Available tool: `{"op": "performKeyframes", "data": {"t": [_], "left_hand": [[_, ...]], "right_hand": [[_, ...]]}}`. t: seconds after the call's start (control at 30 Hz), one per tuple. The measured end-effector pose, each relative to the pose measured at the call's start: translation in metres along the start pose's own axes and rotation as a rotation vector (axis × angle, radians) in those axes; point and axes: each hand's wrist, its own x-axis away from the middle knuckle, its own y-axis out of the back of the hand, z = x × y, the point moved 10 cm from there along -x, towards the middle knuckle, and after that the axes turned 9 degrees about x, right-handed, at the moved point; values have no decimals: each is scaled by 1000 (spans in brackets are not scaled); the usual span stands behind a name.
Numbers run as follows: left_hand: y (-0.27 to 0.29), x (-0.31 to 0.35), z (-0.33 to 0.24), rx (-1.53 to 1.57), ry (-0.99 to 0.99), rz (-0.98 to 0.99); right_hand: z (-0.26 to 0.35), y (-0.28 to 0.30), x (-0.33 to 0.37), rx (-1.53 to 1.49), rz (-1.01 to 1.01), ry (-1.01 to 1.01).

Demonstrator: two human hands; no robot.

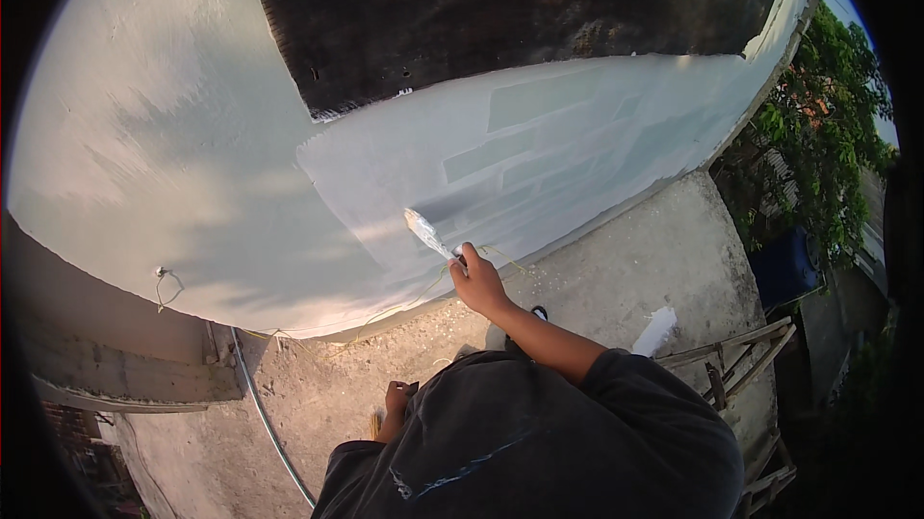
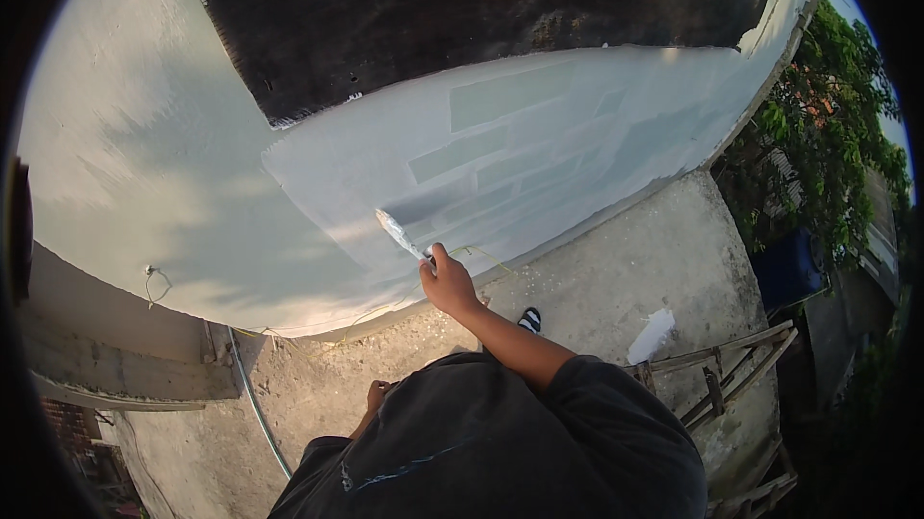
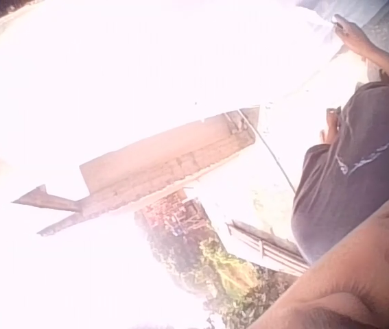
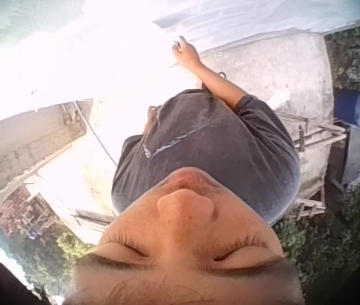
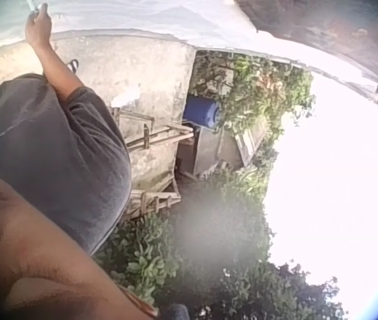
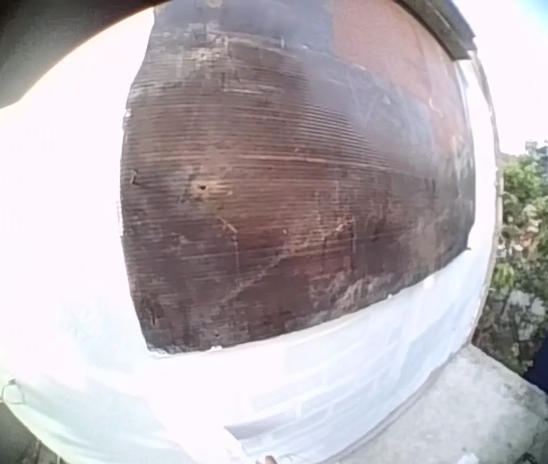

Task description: Painting a wall with a brush.

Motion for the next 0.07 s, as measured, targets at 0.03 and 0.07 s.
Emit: {"op": "performKeyframes", "data": {"t": [0.03, 0.07], "left_hand": [[-1, -1, -4, 12, -33, -4], [-2, -3, -3, 27, -62, -12]], "right_hand": [[-5, -5, 2, -6, 61, -18], [-9, -9, 5, -11, 126, -33]]}}
